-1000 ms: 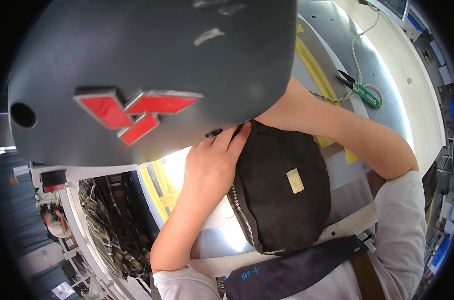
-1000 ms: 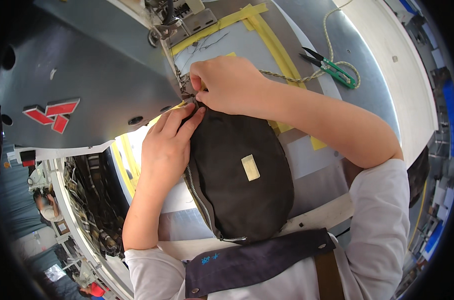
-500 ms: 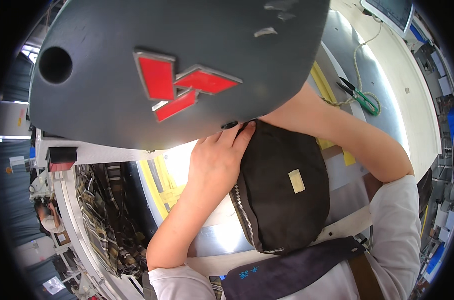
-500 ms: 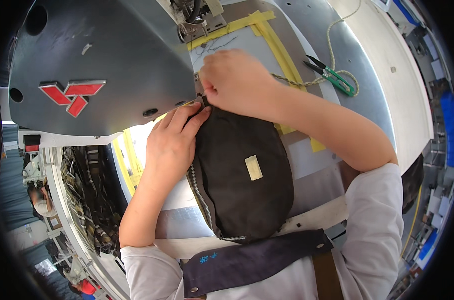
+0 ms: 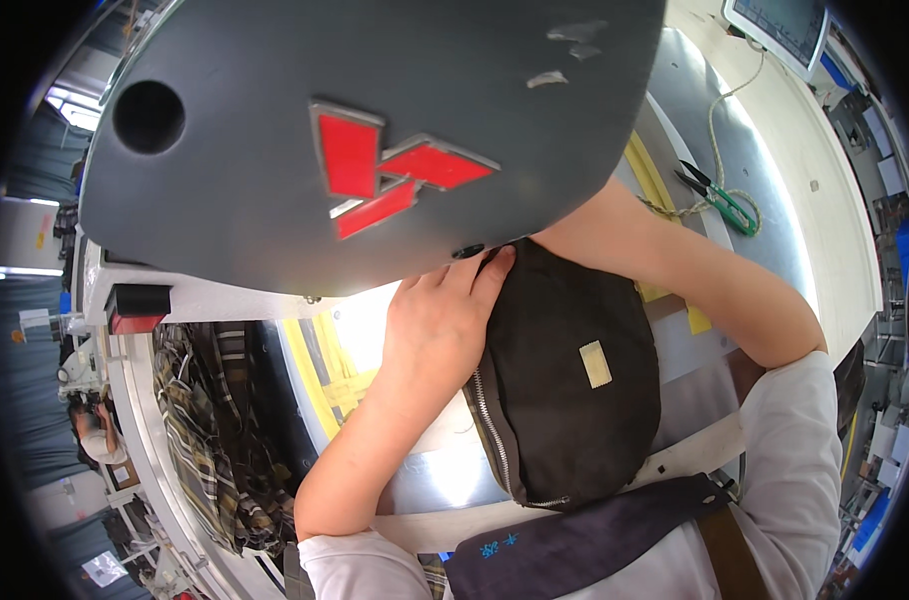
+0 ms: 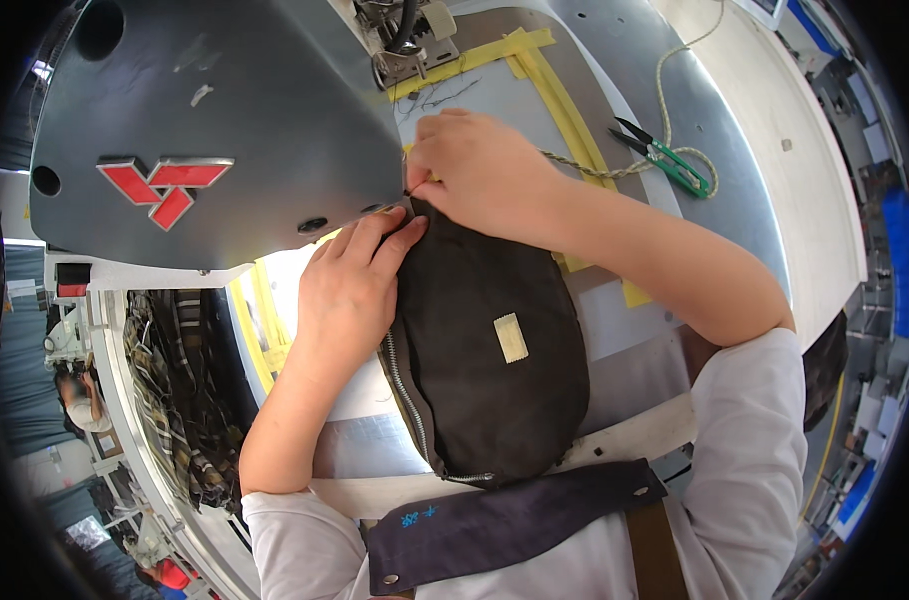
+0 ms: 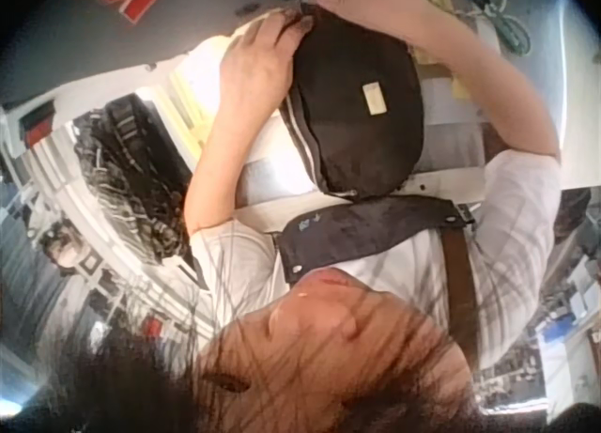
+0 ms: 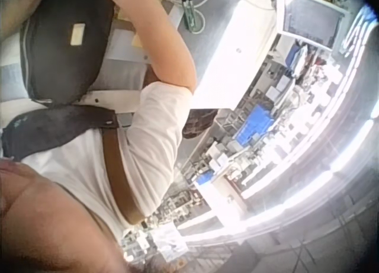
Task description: The person operates a sewing machine to stitch the zipper area of a black bag. They guide the fabric under the needle, adjust the bag's position, and use scissors to trim threads. The person handles multiple bags, stacking finished ones and picking up new ones.
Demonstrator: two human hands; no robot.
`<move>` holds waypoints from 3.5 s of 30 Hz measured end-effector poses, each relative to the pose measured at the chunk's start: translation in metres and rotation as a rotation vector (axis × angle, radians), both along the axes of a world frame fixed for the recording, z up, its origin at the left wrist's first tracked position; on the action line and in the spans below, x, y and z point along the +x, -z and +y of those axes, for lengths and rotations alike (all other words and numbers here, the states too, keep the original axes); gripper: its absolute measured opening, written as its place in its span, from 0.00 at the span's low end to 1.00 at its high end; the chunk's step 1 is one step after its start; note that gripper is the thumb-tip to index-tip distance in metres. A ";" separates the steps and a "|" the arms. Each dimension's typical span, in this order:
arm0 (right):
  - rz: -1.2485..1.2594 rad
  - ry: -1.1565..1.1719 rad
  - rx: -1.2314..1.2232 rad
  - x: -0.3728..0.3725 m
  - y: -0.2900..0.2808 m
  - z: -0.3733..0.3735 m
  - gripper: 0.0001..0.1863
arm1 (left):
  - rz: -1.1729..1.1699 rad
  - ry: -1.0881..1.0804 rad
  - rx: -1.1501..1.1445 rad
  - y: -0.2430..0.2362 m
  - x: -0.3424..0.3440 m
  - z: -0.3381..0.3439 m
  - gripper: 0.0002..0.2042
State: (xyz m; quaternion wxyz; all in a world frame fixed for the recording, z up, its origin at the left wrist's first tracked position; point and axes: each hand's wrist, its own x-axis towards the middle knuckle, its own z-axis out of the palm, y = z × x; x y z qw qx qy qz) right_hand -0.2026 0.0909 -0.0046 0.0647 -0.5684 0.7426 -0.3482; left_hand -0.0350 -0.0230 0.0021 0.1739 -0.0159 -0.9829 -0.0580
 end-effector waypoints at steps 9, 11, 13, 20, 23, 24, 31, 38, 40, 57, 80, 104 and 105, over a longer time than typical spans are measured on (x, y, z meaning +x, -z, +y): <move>0.499 -0.101 -0.123 0.006 0.001 0.017 0.04 | 0.020 0.003 -0.009 0.002 0.000 -0.001 0.21; 0.521 -0.112 -0.112 0.005 0.004 0.015 0.05 | 0.009 0.005 -0.015 0.003 0.000 -0.001 0.21; 0.527 -0.115 -0.095 0.006 0.007 0.013 0.06 | -0.011 0.004 -0.033 0.000 0.002 -0.001 0.22; 0.721 -0.176 -0.129 0.010 0.007 0.021 0.08 | -0.043 0.004 -0.054 -0.005 0.001 0.003 0.23; 0.766 -0.220 -0.047 0.011 0.004 0.026 0.09 | -0.071 -0.011 -0.038 -0.006 0.003 0.005 0.22; 0.778 -0.213 -0.046 0.011 0.004 0.026 0.09 | -0.069 -0.016 -0.037 -0.004 0.003 0.004 0.22; 0.835 -0.199 -0.015 0.014 0.005 0.029 0.09 | 0.004 -0.120 0.224 0.011 0.005 -0.006 0.22; 0.860 -0.215 0.017 0.015 0.008 0.028 0.08 | 0.032 -0.025 0.149 0.003 0.000 -0.008 0.17; 0.857 -0.227 0.021 0.015 0.008 0.028 0.08 | 0.012 0.012 0.100 0.001 0.000 -0.010 0.15; 0.831 -0.182 0.003 0.015 0.007 0.029 0.10 | 0.032 0.044 0.001 -0.002 -0.002 -0.009 0.12; 0.812 -0.123 0.043 0.027 0.009 0.030 0.09 | 0.017 0.016 0.053 -0.001 0.000 -0.009 0.17; 0.770 -0.093 -0.040 0.023 0.012 0.028 0.10 | -0.056 -0.012 -0.082 -0.004 0.002 0.002 0.21; 0.775 -0.089 -0.043 0.023 0.012 0.028 0.10 | -0.061 -0.015 -0.090 -0.006 0.002 0.003 0.21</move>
